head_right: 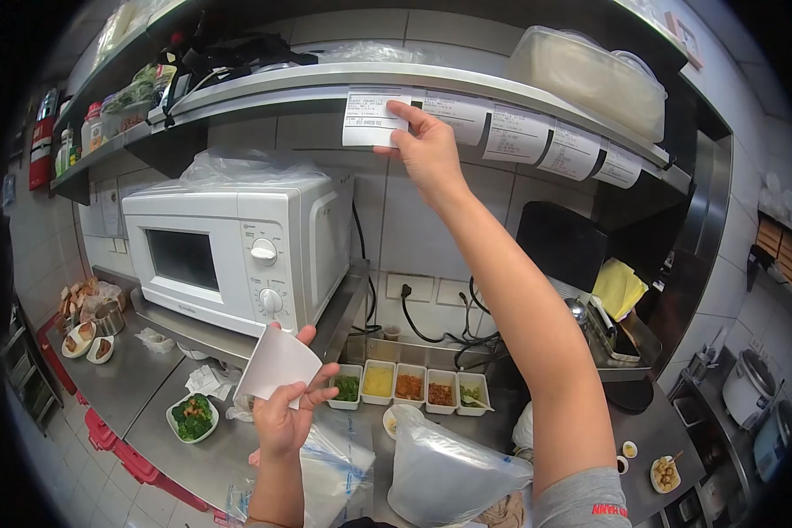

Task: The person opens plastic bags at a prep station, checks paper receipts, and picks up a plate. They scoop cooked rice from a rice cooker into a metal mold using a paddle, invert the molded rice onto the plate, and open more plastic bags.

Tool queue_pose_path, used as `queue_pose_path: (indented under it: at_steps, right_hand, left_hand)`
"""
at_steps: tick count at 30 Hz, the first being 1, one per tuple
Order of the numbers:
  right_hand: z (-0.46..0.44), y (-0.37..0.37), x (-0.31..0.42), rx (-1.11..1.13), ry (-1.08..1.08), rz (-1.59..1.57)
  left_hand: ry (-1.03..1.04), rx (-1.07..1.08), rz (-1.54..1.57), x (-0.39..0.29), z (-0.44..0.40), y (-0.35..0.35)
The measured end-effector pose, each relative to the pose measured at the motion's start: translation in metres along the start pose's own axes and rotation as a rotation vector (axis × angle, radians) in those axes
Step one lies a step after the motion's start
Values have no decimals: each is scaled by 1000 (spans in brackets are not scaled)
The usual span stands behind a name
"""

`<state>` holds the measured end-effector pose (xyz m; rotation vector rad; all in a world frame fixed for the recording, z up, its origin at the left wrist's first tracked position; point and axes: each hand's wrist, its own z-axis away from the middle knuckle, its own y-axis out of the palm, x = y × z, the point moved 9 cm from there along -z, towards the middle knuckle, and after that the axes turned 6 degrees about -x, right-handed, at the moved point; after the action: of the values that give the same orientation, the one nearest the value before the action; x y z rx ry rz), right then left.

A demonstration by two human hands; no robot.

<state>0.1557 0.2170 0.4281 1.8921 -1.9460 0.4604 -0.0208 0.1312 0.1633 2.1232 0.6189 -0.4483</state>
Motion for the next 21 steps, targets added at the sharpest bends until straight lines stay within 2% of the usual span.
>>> queue_pose_path:
  at_steps: [5,8,10,11,13,14,15,18,19,20,21]
  right_hand:
    - [-1,11,8,70,58,3]
    - [41,13,13,156,22,621]
    - [108,37,29,337,0,847]
    - [150,57,44,485,19,889]
    - [236,84,46,870,223,726]
    - [272,91,41,918,227,614]
    - [287,97,50,868,186,502]
    - [314,80,31,696,522,408]
    - [320,72,26,638,606,408]
    - [314,67,42,568,466,417]
    - [316,59,49,537,416,473]
  left_hand:
    - [-29,27,-56,0,17,-5]
    - [26,6,-101,-4,23,-8]
    - [82,-27,-160,-9,27,-11]
    - [143,-42,-289,-11,29,-11]
    - [260,-86,-556,-11,38,-10]
    - [333,-94,-678,-8,45,-9]
    - [299,-139,-678,13,48,-23]
    - [339,-10,-1130,16,78,18]
    - [338,57,-1188,19,88,25]
    - [301,57,-1212,13,98,32]
    - [263,43,-1237,6,108,38]
